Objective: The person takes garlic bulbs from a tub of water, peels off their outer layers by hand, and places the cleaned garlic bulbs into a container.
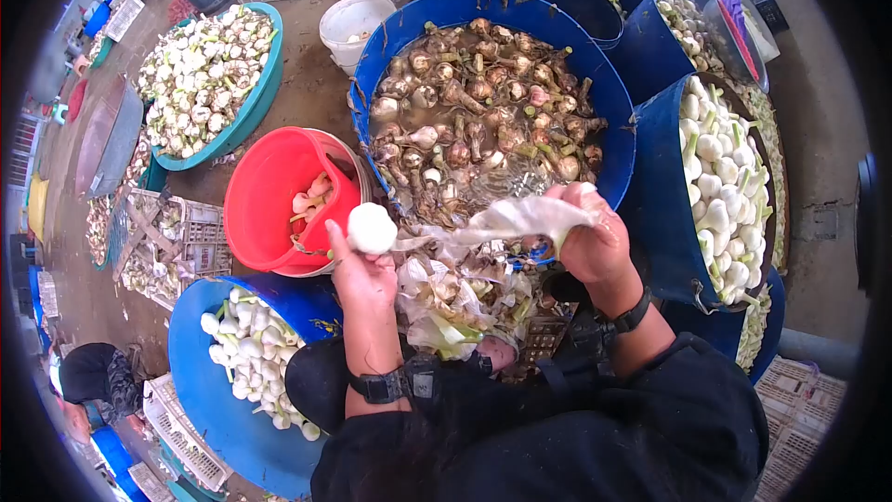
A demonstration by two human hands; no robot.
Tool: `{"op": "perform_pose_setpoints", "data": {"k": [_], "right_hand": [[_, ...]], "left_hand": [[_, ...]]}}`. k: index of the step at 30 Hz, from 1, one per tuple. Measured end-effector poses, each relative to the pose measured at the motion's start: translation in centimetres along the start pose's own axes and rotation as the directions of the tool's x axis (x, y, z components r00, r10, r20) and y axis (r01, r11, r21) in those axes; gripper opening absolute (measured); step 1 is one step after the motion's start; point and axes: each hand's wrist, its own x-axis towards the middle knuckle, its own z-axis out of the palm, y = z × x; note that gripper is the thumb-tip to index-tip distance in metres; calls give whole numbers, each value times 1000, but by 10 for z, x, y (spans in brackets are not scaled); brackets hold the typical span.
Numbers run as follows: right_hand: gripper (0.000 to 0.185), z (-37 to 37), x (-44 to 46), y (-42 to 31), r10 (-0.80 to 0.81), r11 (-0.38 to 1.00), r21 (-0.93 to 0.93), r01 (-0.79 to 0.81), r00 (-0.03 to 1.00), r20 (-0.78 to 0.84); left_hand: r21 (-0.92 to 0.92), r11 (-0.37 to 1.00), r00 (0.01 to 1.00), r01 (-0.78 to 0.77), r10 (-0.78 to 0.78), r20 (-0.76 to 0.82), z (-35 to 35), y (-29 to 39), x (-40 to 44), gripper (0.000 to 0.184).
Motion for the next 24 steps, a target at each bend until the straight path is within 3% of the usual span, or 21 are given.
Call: {"op": "perform_pose_setpoints", "data": {"k": [1,2,3,4,5,6,7,9,10,11,14,15,16,17,18,19,20,21,23,24], "right_hand": [[21,-14,1,4,130,953,-293,-78,978,162],[23,-24,0,5,294,816,-570,-95,917,268],[38,-8,2,-2,680,506,-808,-301,716,158],[39,-7,6,0,768,270,-957,-106,623,147],[40,-6,9,2,843,27,-992,125,531,90],[38,-4,24,5,794,-103,-991,90,608,-27],[36,-7,46,4,727,-227,-973,44,672,-139],[38,-87,85,50,415,-262,-953,151,909,30],[44,-102,109,59,479,-420,-898,131,873,-97],[51,-113,127,70,513,-566,-815,126,827,-229],[74,-185,145,119,469,-458,-875,-157,793,-388],[65,-206,147,141,386,-436,-863,-256,813,-436],[49,-234,149,163,329,-315,-879,-358,827,-455],[35,-261,147,179,274,-184,-874,-449,831,-485],[35,-254,145,173,273,-186,-871,-454,828,-490],[30,-246,146,168,424,-235,-891,-388,784,-453],[25,-231,146,161,563,-268,-910,-318,715,-415],[25,-205,148,147,560,-270,-908,-321,714,-419],[28,-146,150,115,217,-242,-933,-265,923,-318],[29,-137,150,107,131,-336,-940,-64,985,-114]], "left_hand": [[-41,999,1000,-12,11,-27,12,3,-5,34],[-161,978,985,-134,114,-126,24,15,-11,22],[-312,947,986,-76,119,120,2,36,-25,22],[-459,888,885,-19,229,406,-52,53,2,17],[-614,789,801,8,362,476,-42,72,-18,11],[-725,684,726,86,455,515,-7,78,-49,18],[-746,650,638,146,514,573,-19,85,-46,30],[-626,779,700,26,433,568,0,66,-46,31],[-453,885,717,-106,383,582,13,54,-43,66],[-168,949,786,-266,314,532,19,44,-37,73],[122,961,851,-250,158,501,27,12,-10,67],[228,940,871,-256,122,477,30,5,-4,64],[335,894,891,-297,133,435,33,-3,-2,52],[332,896,891,-294,132,434,35,-8,-1,52],[446,839,916,-311,139,376,36,-11,0,47],[555,768,934,-319,157,320,36,-13,1,42],[501,813,936,-296,143,321,35,-12,0,36],[501,814,936,-294,139,323,36,-12,-2,36],[528,783,933,-328,181,312,35,-16,-8,34],[531,786,938,-318,177,299,33,-19,-10,34]]}}
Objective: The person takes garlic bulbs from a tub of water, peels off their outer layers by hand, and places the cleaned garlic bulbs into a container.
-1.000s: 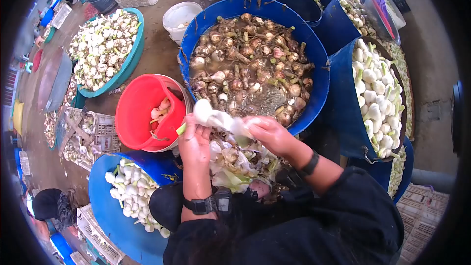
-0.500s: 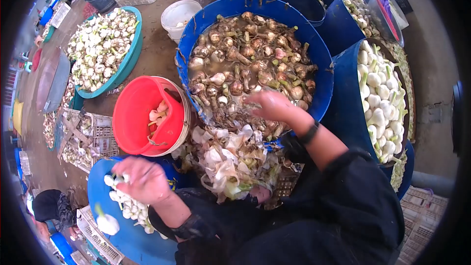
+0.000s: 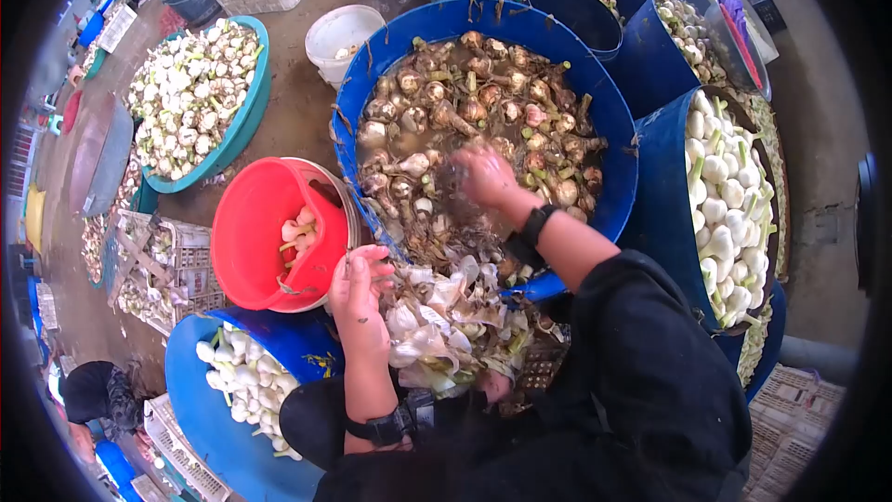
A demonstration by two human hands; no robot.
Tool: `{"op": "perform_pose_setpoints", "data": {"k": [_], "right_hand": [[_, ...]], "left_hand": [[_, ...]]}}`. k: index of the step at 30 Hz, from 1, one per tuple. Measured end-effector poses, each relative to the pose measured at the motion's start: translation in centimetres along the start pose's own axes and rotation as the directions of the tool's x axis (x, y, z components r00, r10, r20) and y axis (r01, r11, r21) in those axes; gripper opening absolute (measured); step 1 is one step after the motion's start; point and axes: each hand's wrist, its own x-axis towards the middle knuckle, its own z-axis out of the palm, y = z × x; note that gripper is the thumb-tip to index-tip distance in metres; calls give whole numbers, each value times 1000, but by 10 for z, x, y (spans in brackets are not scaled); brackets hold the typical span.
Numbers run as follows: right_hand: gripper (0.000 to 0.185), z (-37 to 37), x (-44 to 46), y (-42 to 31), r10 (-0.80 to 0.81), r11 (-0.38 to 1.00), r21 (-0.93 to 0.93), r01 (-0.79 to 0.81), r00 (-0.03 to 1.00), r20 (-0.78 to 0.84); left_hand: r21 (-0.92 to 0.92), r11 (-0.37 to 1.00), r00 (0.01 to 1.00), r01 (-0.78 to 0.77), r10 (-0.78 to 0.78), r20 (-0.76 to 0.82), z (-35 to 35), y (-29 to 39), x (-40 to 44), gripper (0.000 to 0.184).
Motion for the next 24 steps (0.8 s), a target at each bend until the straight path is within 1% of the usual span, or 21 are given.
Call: {"op": "perform_pose_setpoints", "data": {"k": [1,2,3,4,5,6,7,8,9,11,12,13,15,16,17,18,19,20,21,23,24], "right_hand": [[31,-7,5,-1,-188,976,-141,168,972,-140],[35,6,19,14,-320,883,-375,281,946,-45],[35,21,26,25,-324,883,-375,282,945,-53],[34,35,35,36,-307,741,-579,340,938,160],[35,33,40,30,-226,549,-722,421,906,357],[35,36,41,23,-79,541,-686,486,842,534],[35,35,37,23,-81,550,-677,489,838,539],[37,19,26,12,58,814,-484,322,783,619],[41,4,18,5,157,959,-275,67,682,714],[50,-3,-3,-1,-68,987,159,-38,791,608],[54,-7,-16,-9,-140,925,367,-101,806,575],[51,-16,-35,-23,-225,849,523,-66,852,473],[40,-47,-67,-68,-236,844,533,-53,857,459],[32,-44,-80,-82,-355,840,526,137,870,341],[25,-43,-90,-95,-474,809,490,324,853,219],[17,-50,-98,-109,-485,849,344,401,849,210],[17,-48,-102,-114,-485,849,344,400,848,211],[17,-47,-105,-117,-501,855,273,440,838,217],[17,-48,-107,-120,-514,856,198,477,828,225],[18,-52,-112,-123,-485,873,186,450,839,247],[17,-55,-114,-123,-494,869,177,462,833,252]], "left_hand": [[37,999,1000,15,-15,2,2,-1,0,31],[73,997,1000,20,-21,9,5,0,3,28],[75,997,1000,12,-13,10,6,-2,4,28],[144,990,1000,-1,-1,18,6,-4,6,25],[214,977,1000,-11,6,23,5,-7,8,23],[233,973,1000,-6,1,22,4,-8,10,22],[242,970,1000,1,-6,18,2,-11,13,22],[253,966,999,44,-42,-13,0,-14,15,23],[256,963,996,81,-73,-41,0,-15,17,24],[231,964,991,131,-121,-59,4,-18,19,31],[247,964,995,96,-90,-38,7,-23,20,37],[264,962,998,64,-61,-21,9,-27,18,42],[267,953,985,146,-166,54,13,-26,12,50],[73,956,948,284,-291,128,9,-26,13,50],[74,957,950,281,-289,119,8,-21,12,50],[171,957,970,234,-242,28,10,-13,10,47],[271,942,981,196,-188,-54,12,-9,6,43],[219,957,980,188,-169,-104,15,-8,3,33],[216,958,981,188,-170,-99,15,-5,2,33],[181,932,945,314,-289,-151,12,1,0,28],[72,940,937,333,-320,-142,13,2,0,23]]}}
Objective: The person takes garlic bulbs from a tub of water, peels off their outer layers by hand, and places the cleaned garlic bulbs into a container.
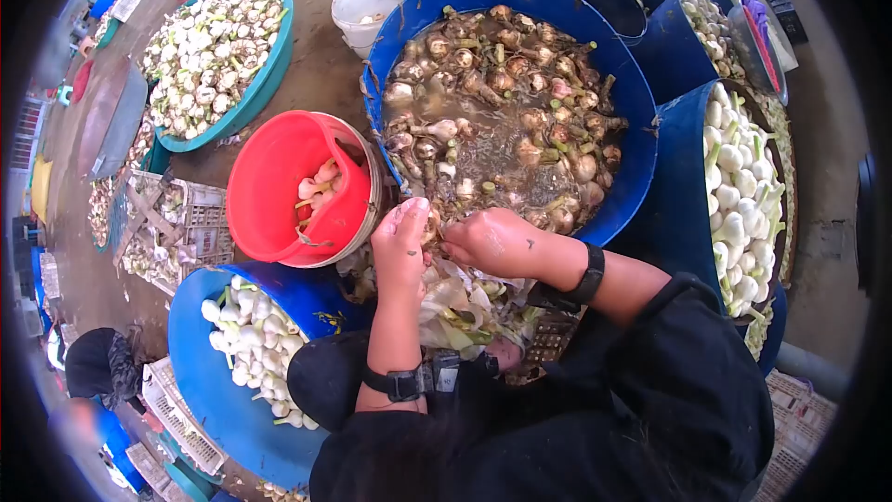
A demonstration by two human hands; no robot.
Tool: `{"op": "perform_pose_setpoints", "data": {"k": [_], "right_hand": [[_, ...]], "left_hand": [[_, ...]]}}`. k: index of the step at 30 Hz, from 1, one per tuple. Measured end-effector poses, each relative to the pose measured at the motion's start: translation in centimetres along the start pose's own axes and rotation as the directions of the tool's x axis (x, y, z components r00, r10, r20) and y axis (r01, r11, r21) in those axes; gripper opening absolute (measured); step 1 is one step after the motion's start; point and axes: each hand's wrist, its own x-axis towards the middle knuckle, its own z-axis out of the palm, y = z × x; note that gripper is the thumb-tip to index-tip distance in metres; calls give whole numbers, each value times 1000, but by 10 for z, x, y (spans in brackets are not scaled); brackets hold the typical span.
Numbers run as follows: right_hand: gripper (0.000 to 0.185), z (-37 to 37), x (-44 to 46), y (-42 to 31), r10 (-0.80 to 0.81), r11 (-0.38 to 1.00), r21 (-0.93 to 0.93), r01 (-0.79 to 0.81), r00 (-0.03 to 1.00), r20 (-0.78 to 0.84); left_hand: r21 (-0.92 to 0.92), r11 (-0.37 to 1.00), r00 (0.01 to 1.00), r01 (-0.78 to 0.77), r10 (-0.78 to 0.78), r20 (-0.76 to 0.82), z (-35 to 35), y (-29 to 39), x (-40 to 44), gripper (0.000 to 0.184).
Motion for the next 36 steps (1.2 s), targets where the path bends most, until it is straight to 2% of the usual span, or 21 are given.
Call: {"op": "perform_pose_setpoints", "data": {"k": [5,9,10,11,12,13,15,17,18,19,20,21,22,23,25,26,27,29,31,33,36], "right_hand": [[17,1,-9,-8,-22,993,-120,18,999,-29],[18,21,-5,0,111,994,12,-111,987,-113],[19,25,-3,5,226,955,225,-192,964,-137],[20,28,-1,10,342,866,430,-255,930,-137],[22,20,3,12,531,448,726,-522,809,254],[22,21,3,13,532,448,728,-519,809,250],[26,22,1,15,447,-54,927,-371,821,354],[26,16,-5,14,474,8,933,-360,823,313],[22,14,-7,14,393,548,808,-217,919,-20],[20,12,-9,14,141,911,413,-21,954,-263],[20,7,-10,15,-6,972,213,101,913,-408],[20,2,-11,13,-3,973,210,98,912,-410],[21,-1,-12,12,301,862,482,-159,925,-233],[23,-3,-13,12,532,624,666,-408,847,20],[25,5,-1,32,686,-31,917,-399,658,310],[25,1,-7,45,670,42,899,-435,680,298],[26,-5,-14,53,654,117,878,-465,701,284],[29,0,-16,52,610,226,869,-441,760,227],[23,-3,-18,35,229,782,620,-53,951,-207],[23,-10,-23,17,129,879,473,58,927,-352],[18,-14,-29,3,253,946,257,-199,948,-195]], "left_hand": [[29,999,995,-27,24,101,1,-5,0,22],[18,997,991,76,-78,107,-4,-10,5,21],[-1,994,988,105,-104,116,-5,-12,8,25],[1,994,988,105,-104,117,-6,-13,9,25],[-83,989,978,120,-103,181,-7,-13,9,28],[-163,977,964,139,-96,246,-8,-14,10,32],[-137,985,949,105,-58,310,-13,-11,10,37],[-47,996,916,-73,85,391,-11,4,2,41],[36,994,884,-104,76,462,-17,3,10,43],[37,994,881,-102,73,467,-18,-3,12,43],[258,927,866,-272,119,486,-20,-8,12,42],[454,783,843,-425,159,514,-17,-6,9,41],[455,839,871,-298,45,488,-16,1,4,47],[455,839,870,-298,43,490,-14,1,-2,47],[507,392,641,-768,457,617,-7,-2,-15,56],[561,162,568,-812,443,693,-6,5,-22,71],[555,156,560,-817,443,700,-8,0,-19,71],[407,724,780,-557,288,556,-16,-15,-8,80],[409,768,802,-493,220,555,-13,-10,-9,90],[399,779,797,-484,204,569,-9,-4,-10,93],[445,738,805,-507,221,550,-8,-7,-16,98]]}}
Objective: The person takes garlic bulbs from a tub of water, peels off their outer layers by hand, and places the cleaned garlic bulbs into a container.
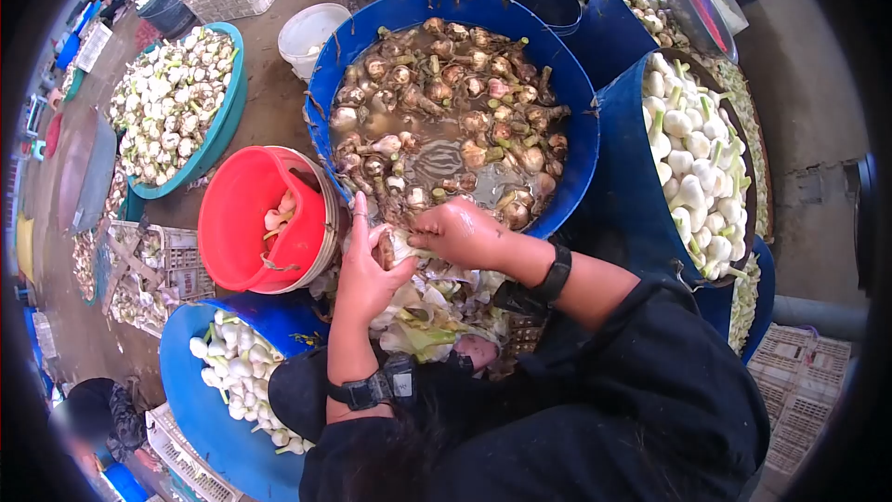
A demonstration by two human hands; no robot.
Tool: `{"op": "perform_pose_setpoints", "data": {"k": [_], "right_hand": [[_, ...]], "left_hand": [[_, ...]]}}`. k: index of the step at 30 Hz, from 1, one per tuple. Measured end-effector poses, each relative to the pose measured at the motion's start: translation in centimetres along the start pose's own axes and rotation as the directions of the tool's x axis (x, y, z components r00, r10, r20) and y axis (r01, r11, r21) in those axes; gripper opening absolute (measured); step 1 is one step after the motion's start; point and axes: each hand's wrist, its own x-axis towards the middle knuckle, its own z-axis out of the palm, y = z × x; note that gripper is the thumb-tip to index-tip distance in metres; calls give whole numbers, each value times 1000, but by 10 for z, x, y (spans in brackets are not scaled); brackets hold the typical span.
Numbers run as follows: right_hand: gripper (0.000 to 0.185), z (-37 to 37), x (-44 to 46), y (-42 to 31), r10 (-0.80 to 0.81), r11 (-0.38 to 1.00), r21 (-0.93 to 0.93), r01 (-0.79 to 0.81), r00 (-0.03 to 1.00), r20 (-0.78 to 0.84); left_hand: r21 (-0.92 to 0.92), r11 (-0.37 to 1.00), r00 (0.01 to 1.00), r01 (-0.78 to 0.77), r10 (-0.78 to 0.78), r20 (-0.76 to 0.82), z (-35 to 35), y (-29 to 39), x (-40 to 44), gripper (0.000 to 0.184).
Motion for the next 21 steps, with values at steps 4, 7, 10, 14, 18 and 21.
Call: {"op": "perform_pose_setpoints", "data": {"k": [4,7,10,14,18,21], "right_hand": [[20,14,2,5,380,884,327,-333,920,-92],[17,26,14,31,493,336,823,-459,830,262],[17,17,10,17,476,302,837,-457,833,283],[19,14,9,9,429,178,891,-418,848,312],[16,-4,-8,17,361,-367,923,112,932,30],[13,-12,-20,9,351,-262,944,200,931,-100]], "left_hand": [[142,984,991,-107,116,-60,10,5,-6,94],[415,876,954,-245,295,-59,15,17,-9,72],[814,420,785,-402,616,70,15,24,-6,23],[201,880,858,-431,469,-211,15,0,-3,18],[-768,532,875,-357,-97,-474,-2,2,-1,29],[112,804,742,-584,585,-327,14,21,-9,51]]}}
